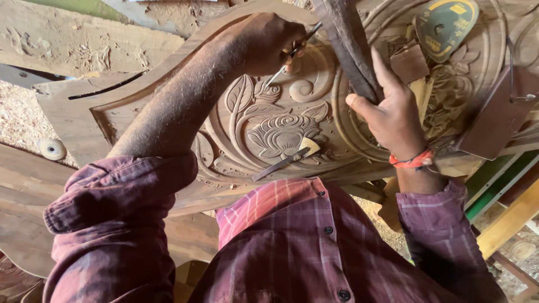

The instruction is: The person carves a floral design into a wooden panel using a chisel and mallet. They repeatedly strike the chisel to shape the wood, then brush away sawdust and smooth the surface with a sanding block.

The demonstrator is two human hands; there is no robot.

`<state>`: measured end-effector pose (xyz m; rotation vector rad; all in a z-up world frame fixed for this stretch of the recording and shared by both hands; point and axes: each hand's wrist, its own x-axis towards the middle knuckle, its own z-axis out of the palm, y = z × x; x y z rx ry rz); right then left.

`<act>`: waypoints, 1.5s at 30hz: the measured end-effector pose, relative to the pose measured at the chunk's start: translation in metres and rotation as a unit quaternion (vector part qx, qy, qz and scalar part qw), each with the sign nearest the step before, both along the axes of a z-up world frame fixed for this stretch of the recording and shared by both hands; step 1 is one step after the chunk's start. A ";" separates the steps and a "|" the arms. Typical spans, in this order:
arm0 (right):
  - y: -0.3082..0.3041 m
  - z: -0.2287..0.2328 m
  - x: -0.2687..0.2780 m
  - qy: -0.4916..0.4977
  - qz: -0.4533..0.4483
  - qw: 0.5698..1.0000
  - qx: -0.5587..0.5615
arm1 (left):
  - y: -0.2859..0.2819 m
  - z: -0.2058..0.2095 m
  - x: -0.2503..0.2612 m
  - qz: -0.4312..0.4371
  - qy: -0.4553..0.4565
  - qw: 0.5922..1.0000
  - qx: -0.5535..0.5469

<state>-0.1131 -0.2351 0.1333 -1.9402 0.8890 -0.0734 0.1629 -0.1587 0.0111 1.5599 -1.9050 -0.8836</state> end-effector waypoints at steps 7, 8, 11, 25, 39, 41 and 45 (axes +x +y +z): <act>-0.001 0.004 0.012 -0.062 -0.109 0.984 0.123 | 0.006 0.007 0.001 0.033 -0.027 0.995 0.095; -0.004 0.005 0.015 -0.048 -0.037 0.993 0.098 | 0.004 0.010 0.000 0.031 -0.041 0.993 0.108; -0.008 0.012 0.019 -0.040 0.012 0.997 0.068 | 0.005 0.014 0.000 0.051 -0.043 0.992 0.106; -0.010 0.022 0.033 -0.016 -0.038 0.999 0.019 | 0.020 0.020 -0.006 0.116 -0.028 0.987 0.112; -0.020 0.028 0.043 0.082 0.094 0.992 0.028 | 0.028 0.020 -0.007 0.152 -0.068 0.980 0.108; -0.020 0.031 0.045 0.038 0.103 0.994 -0.009 | 0.030 0.019 -0.008 0.161 -0.055 0.981 0.089; -0.019 0.034 0.049 -0.078 0.069 0.994 -0.043 | 0.032 0.019 -0.009 0.179 -0.055 0.977 0.101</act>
